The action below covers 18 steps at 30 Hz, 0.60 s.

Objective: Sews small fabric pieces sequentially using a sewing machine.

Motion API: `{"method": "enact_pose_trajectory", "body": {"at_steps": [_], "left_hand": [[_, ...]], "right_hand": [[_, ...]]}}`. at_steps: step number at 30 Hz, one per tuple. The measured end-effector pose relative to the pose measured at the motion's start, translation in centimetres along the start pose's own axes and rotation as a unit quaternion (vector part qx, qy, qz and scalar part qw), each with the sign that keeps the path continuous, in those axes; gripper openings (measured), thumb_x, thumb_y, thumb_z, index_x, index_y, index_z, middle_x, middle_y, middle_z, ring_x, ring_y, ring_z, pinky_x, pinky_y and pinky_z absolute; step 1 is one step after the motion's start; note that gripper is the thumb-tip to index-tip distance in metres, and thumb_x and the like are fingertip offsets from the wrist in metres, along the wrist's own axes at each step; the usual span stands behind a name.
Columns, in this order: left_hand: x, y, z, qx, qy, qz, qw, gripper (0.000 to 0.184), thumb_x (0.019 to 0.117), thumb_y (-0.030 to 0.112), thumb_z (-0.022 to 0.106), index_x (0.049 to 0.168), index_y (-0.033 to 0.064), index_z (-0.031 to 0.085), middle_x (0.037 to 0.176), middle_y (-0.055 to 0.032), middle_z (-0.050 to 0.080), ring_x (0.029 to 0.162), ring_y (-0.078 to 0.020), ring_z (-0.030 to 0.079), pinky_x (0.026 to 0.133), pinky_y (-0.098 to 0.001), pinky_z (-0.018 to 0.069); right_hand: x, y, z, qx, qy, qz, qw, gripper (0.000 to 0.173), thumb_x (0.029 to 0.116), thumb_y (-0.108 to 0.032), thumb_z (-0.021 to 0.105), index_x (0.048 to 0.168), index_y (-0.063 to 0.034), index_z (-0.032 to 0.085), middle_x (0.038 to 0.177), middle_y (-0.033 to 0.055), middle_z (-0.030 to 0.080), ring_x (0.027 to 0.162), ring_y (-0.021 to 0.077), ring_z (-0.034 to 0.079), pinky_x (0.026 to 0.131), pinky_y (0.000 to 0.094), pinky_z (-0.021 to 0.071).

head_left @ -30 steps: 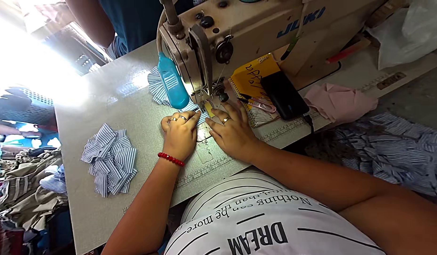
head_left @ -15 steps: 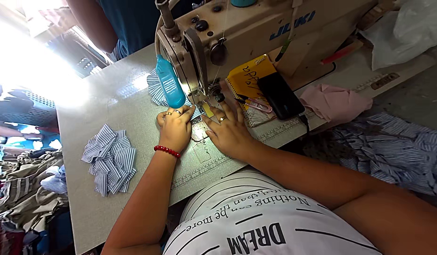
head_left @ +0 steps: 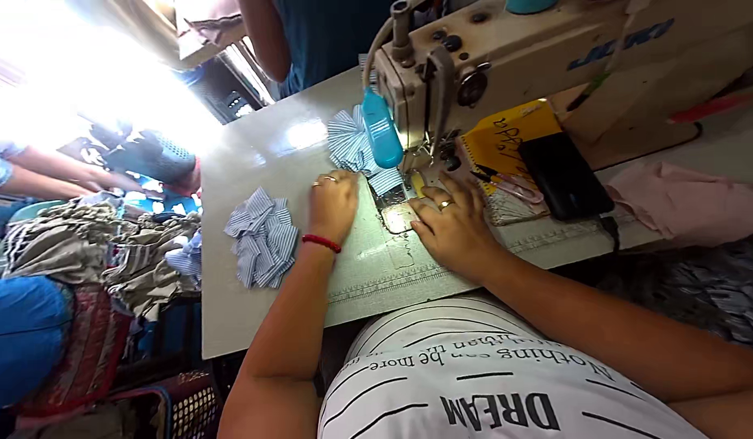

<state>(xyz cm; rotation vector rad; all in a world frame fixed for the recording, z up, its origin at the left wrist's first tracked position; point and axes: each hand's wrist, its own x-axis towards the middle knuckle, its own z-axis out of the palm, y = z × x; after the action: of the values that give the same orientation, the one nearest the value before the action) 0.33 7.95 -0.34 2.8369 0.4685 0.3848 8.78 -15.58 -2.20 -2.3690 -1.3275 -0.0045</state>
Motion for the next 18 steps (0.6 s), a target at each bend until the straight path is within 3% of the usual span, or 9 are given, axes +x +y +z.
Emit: {"method": "enact_pose_trajectory", "body": {"at_steps": [4, 6, 8, 10, 15, 18], "left_hand": [[-1.4, -5.7, -5.9, 0.069, 0.023, -0.213, 0.974, 0.033, 0.1035, 0.020, 0.054, 0.118, -0.0066, 0.068, 0.130, -0.0342, 0.059, 0.126, -0.0516, 0.054, 0.107, -0.0643, 0.0422], [-1.5, -7.2, -7.5, 0.085, 0.000, -0.320, 0.943, 0.045, 0.1046, 0.032, 0.056, 0.118, -0.0097, 0.066, 0.132, -0.0367, 0.055, 0.126, -0.0543, 0.053, 0.103, -0.0667, 0.0434], [-0.9, -8.0, -7.9, 0.104, -0.044, -0.372, 0.921, 0.057, 0.1041, 0.042, 0.055, 0.118, -0.0123, 0.064, 0.131, -0.0382, 0.055, 0.124, -0.0551, 0.055, 0.100, -0.0685, 0.0451], [0.1, -8.2, -7.6, 0.127, -0.074, -0.394, 0.907, 0.060, 0.1017, 0.045, 0.059, 0.117, -0.0133, 0.065, 0.128, -0.0377, 0.058, 0.123, -0.0535, 0.057, 0.099, -0.0682, 0.0462], [2.0, -7.0, -8.1, 0.172, -0.141, -0.412, 0.884, 0.031, 0.0976, 0.017, 0.063, 0.100, -0.0132, 0.067, 0.113, -0.0352, 0.066, 0.111, -0.0507, 0.065, 0.090, -0.0682, 0.0511], [1.2, -7.4, -9.9, 0.112, -0.077, -0.372, 0.918, 0.033, 0.1032, 0.018, 0.053, 0.109, -0.0105, 0.068, 0.115, -0.0359, 0.066, 0.115, -0.0531, 0.062, 0.096, -0.0719, 0.0458]], "right_hand": [[0.0, 0.1, 0.0, 0.000, 0.000, -0.010, 1.000, 0.043, 0.1045, -0.036, 0.048, 0.134, -0.0117, 0.068, 0.147, 0.0175, 0.057, 0.150, 0.0429, 0.033, 0.120, 0.0711, 0.0160], [0.0, 0.1, 0.1, -0.005, 0.001, -0.017, 1.000, 0.044, 0.1044, -0.036, 0.047, 0.133, -0.0107, 0.068, 0.147, 0.0172, 0.057, 0.150, 0.0430, 0.034, 0.120, 0.0711, 0.0171], [0.0, 0.1, 0.1, -0.001, 0.003, -0.021, 1.000, 0.044, 0.1043, -0.037, 0.047, 0.133, -0.0103, 0.069, 0.147, 0.0176, 0.057, 0.150, 0.0432, 0.033, 0.120, 0.0708, 0.0166], [0.0, 0.1, 0.1, 0.001, 0.010, -0.019, 1.000, 0.044, 0.1039, -0.036, 0.047, 0.132, -0.0105, 0.069, 0.146, 0.0176, 0.057, 0.150, 0.0434, 0.034, 0.120, 0.0703, 0.0171], [-0.2, 0.3, 0.3, 0.007, 0.027, -0.019, 0.999, 0.041, 0.1024, -0.034, 0.051, 0.129, -0.0116, 0.072, 0.144, 0.0176, 0.059, 0.149, 0.0434, 0.035, 0.121, 0.0691, 0.0178], [-0.3, 0.3, 0.1, 0.017, 0.040, -0.026, 0.999, 0.039, 0.1019, -0.034, 0.052, 0.125, -0.0104, 0.073, 0.142, 0.0181, 0.060, 0.148, 0.0444, 0.037, 0.120, 0.0692, 0.0201]]}}
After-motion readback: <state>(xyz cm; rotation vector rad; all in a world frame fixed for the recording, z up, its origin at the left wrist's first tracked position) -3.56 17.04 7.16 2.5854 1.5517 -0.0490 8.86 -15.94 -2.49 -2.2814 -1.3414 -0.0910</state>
